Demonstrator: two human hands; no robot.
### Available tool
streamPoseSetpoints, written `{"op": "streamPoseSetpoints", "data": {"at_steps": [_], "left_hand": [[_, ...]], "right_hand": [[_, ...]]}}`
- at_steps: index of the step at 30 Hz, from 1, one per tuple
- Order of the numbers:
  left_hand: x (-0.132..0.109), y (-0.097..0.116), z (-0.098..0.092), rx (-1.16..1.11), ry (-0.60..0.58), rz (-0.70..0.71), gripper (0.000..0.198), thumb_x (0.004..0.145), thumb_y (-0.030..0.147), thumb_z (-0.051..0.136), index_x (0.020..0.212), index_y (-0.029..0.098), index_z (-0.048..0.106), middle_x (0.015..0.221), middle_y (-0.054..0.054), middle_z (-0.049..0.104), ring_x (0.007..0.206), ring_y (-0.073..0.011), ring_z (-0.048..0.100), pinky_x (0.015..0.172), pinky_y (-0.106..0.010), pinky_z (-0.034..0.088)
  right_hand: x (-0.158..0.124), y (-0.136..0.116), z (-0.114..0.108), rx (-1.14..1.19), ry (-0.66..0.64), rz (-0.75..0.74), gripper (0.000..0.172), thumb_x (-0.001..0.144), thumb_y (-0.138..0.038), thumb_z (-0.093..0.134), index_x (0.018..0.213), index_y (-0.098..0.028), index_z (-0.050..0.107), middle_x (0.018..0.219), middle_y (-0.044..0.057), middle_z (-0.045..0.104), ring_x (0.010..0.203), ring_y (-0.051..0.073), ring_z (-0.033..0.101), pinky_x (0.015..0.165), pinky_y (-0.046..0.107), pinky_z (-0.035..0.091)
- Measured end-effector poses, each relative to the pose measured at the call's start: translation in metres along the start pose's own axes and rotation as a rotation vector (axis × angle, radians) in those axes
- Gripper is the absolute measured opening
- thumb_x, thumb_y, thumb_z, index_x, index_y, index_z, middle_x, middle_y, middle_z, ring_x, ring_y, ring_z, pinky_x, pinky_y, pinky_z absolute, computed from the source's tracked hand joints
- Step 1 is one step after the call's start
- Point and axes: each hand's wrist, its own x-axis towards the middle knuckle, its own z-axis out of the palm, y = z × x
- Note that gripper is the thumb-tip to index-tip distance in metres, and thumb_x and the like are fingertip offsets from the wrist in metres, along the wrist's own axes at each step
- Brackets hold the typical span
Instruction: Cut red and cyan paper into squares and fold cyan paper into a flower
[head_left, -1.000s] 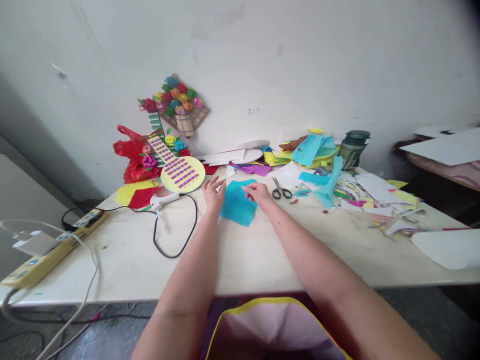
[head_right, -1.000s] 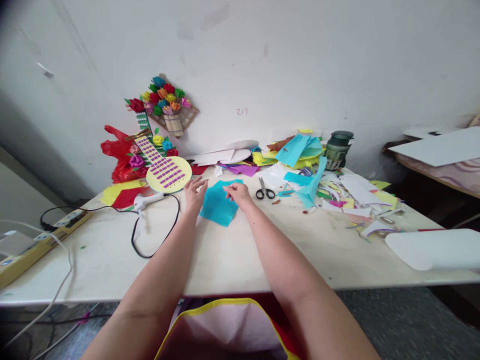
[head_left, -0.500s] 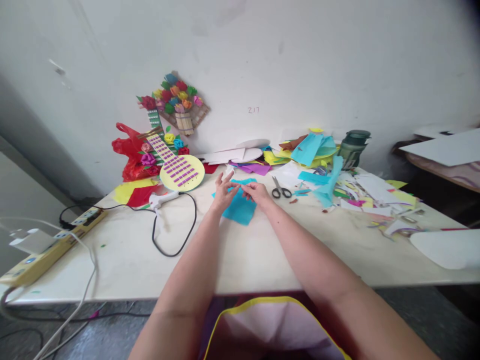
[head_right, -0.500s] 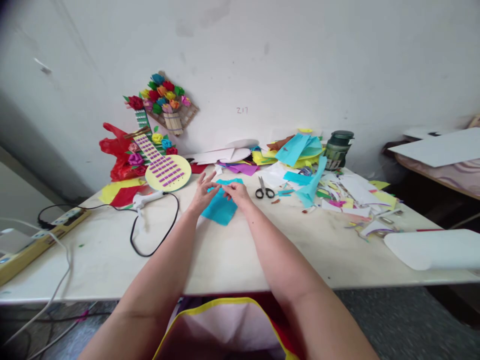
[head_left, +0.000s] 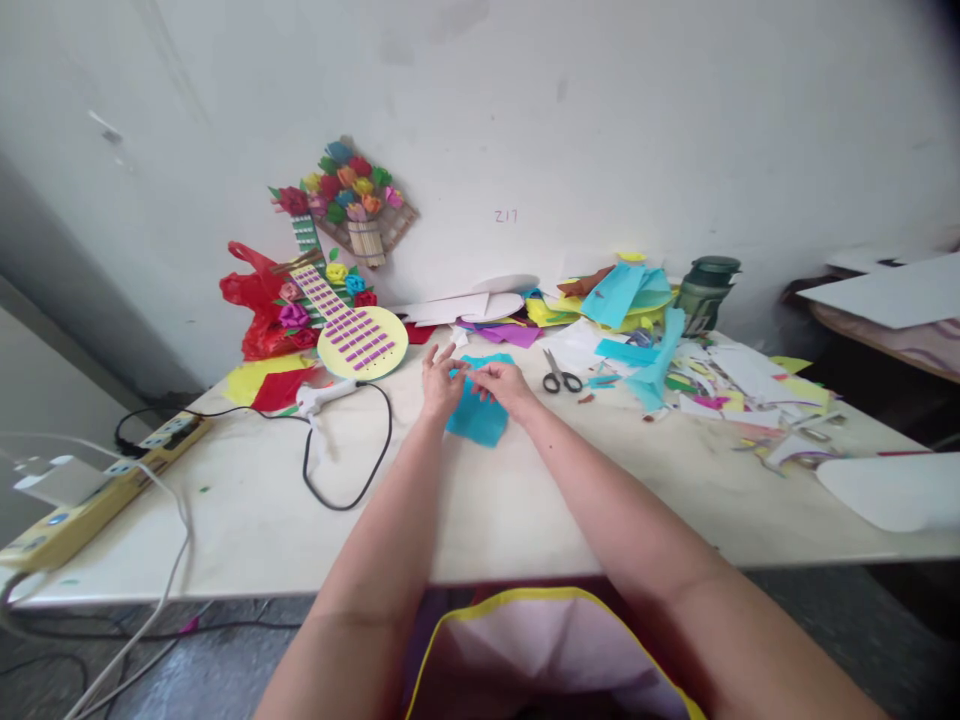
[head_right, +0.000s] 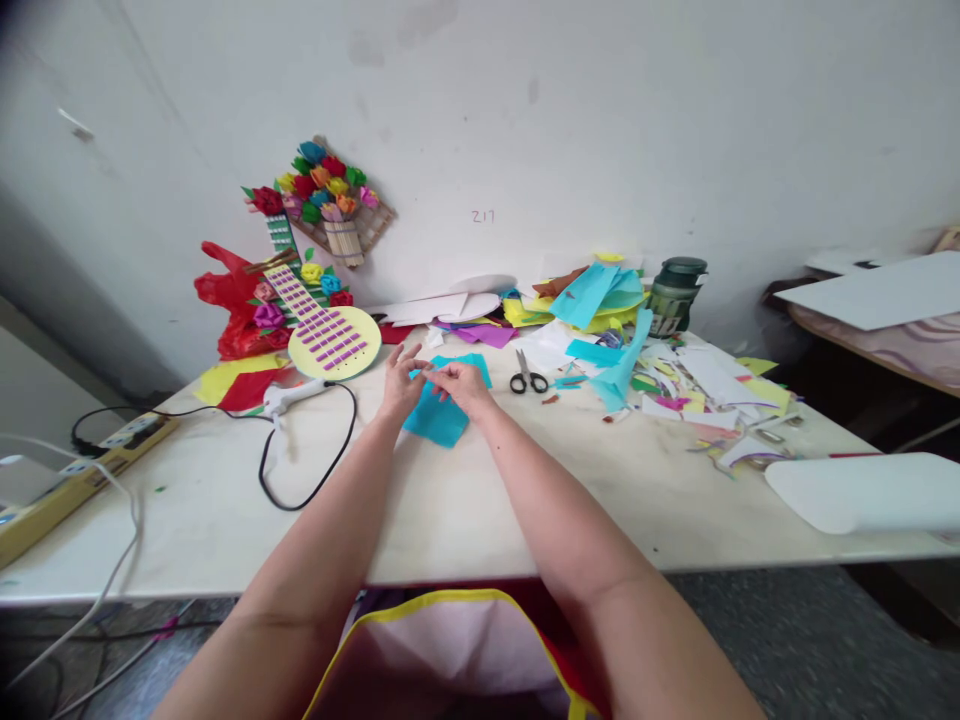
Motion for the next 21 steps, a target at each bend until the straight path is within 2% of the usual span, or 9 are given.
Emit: {"op": "streamPoseSetpoints", "data": {"at_steps": [4, 6, 11, 17, 21], "left_hand": [[-0.004, 0.003, -0.006, -0.093, -0.025, -0.035, 0.017, 0.074, 0.028, 0.06, 0.088, 0.02, 0.064, 0.127, -0.008, 0.052, 0.132, -0.0253, 0.023, 0.105, -0.046, 0.026], [-0.005, 0.006, -0.008, -0.112, -0.037, -0.031, 0.021, 0.074, 0.03, 0.061, 0.092, 0.021, 0.064, 0.13, -0.008, 0.049, 0.132, -0.0251, 0.022, 0.105, -0.046, 0.025], [-0.006, 0.009, -0.009, -0.084, -0.052, -0.014, 0.022, 0.072, 0.029, 0.064, 0.091, 0.021, 0.064, 0.129, -0.007, 0.05, 0.133, -0.0246, 0.021, 0.106, -0.046, 0.021], [-0.005, 0.005, -0.006, -0.076, -0.048, 0.004, 0.024, 0.067, 0.027, 0.068, 0.09, 0.021, 0.065, 0.127, -0.007, 0.052, 0.132, -0.0243, 0.021, 0.106, -0.043, 0.023], [-0.005, 0.005, -0.005, -0.09, -0.058, -0.017, 0.023, 0.068, 0.027, 0.068, 0.09, 0.021, 0.065, 0.124, -0.006, 0.054, 0.132, -0.0243, 0.022, 0.106, -0.044, 0.023]], "right_hand": [[0.001, -0.004, -0.004, 0.055, 0.084, 0.014, 0.023, 0.071, -0.039, 0.058, 0.071, -0.016, 0.06, 0.063, 0.001, 0.063, 0.045, 0.007, 0.05, 0.04, 0.018, 0.035], [0.003, -0.003, -0.007, 0.048, 0.079, 0.035, 0.019, 0.071, -0.034, 0.058, 0.075, -0.016, 0.061, 0.064, 0.001, 0.064, 0.045, 0.007, 0.05, 0.039, 0.018, 0.035], [0.004, -0.002, -0.009, 0.026, -0.045, -0.014, 0.014, 0.072, -0.028, 0.056, 0.074, -0.016, 0.064, 0.065, 0.001, 0.065, 0.047, 0.007, 0.052, 0.043, 0.018, 0.038], [0.005, -0.004, -0.012, -0.036, -0.046, -0.027, 0.012, 0.072, -0.024, 0.056, 0.065, -0.015, 0.061, 0.058, 0.0, 0.062, 0.045, 0.006, 0.05, 0.044, 0.018, 0.038], [0.007, 0.0, -0.008, -0.099, 0.022, -0.072, 0.012, 0.073, -0.021, 0.053, 0.062, -0.017, 0.056, 0.053, -0.003, 0.056, 0.042, 0.006, 0.046, 0.042, 0.017, 0.038]]}}
